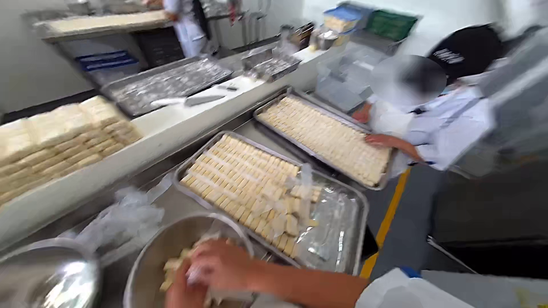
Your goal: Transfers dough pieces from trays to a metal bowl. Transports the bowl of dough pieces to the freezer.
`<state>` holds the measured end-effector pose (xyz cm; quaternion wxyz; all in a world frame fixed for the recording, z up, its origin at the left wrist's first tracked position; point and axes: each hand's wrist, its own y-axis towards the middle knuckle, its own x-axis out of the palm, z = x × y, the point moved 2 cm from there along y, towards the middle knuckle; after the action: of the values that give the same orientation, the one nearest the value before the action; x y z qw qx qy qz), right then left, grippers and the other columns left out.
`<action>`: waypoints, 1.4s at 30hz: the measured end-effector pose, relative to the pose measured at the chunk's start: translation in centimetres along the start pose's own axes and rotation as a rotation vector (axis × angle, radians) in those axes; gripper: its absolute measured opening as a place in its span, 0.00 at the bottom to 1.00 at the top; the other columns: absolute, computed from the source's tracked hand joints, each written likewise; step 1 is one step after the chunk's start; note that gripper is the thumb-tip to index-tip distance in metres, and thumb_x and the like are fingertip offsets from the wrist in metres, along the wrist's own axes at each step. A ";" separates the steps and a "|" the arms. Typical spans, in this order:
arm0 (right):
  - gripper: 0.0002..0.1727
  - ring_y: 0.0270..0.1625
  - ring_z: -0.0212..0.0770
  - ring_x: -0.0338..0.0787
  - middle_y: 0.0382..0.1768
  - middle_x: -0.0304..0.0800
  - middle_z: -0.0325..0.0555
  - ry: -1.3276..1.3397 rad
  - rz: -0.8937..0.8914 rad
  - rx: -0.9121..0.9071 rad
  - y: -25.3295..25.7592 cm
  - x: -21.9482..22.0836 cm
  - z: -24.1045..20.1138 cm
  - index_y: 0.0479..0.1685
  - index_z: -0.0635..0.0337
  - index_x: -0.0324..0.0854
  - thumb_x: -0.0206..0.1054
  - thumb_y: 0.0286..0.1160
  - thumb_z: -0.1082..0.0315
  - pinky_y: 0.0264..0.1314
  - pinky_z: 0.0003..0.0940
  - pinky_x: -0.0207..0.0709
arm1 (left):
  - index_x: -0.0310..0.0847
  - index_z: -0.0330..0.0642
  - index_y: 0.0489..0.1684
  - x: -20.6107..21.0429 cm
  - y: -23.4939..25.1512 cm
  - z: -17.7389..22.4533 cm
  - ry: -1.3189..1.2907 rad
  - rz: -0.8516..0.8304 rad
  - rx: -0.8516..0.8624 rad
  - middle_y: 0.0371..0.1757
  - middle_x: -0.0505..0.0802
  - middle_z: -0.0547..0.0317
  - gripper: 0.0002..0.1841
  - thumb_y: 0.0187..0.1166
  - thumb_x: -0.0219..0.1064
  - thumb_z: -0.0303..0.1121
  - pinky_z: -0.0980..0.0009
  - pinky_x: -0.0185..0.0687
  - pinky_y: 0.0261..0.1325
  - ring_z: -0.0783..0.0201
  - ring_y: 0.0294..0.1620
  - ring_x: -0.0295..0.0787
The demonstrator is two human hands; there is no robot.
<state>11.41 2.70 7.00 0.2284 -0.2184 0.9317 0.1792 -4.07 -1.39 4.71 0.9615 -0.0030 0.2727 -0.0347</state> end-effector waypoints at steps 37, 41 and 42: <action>0.15 0.59 0.54 0.91 0.54 0.91 0.58 -0.045 -0.119 0.335 1.3 1.6 0.2 0.58 0.67 0.86 0.71 0.74 0.71 0.65 0.55 0.84 | 0.53 0.37 0.87 1.3 -1.6 -0.8 -0.883 -0.001 -0.383 0.68 0.86 0.47 0.38 0.83 0.59 0.52 0.54 0.90 0.62 0.53 0.62 0.90; 0.33 0.88 0.60 0.63 0.84 0.69 0.60 -0.189 -0.417 0.129 0.3 3.3 -1.1 0.81 0.58 0.74 0.74 0.73 0.66 0.89 0.64 0.50 | 0.73 0.37 0.74 1.4 0.9 -1.3 -0.872 0.373 -0.483 0.44 0.92 0.60 0.20 0.93 0.45 0.37 0.70 0.89 0.41 0.70 0.38 0.91; 0.37 0.92 0.59 0.57 0.88 0.62 0.59 -0.185 -0.428 0.117 -0.3 2.8 -1.2 0.88 0.53 0.67 0.73 0.76 0.61 0.92 0.63 0.45 | 0.72 0.38 0.73 0.5 1.7 -1.7 -0.858 0.418 -0.474 0.45 0.92 0.61 0.19 0.94 0.45 0.36 0.71 0.89 0.41 0.71 0.39 0.90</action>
<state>8.93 1.00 6.47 0.3580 -0.3801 0.8479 0.0916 -4.46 0.32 2.96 0.9459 -0.1797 -0.1497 0.2248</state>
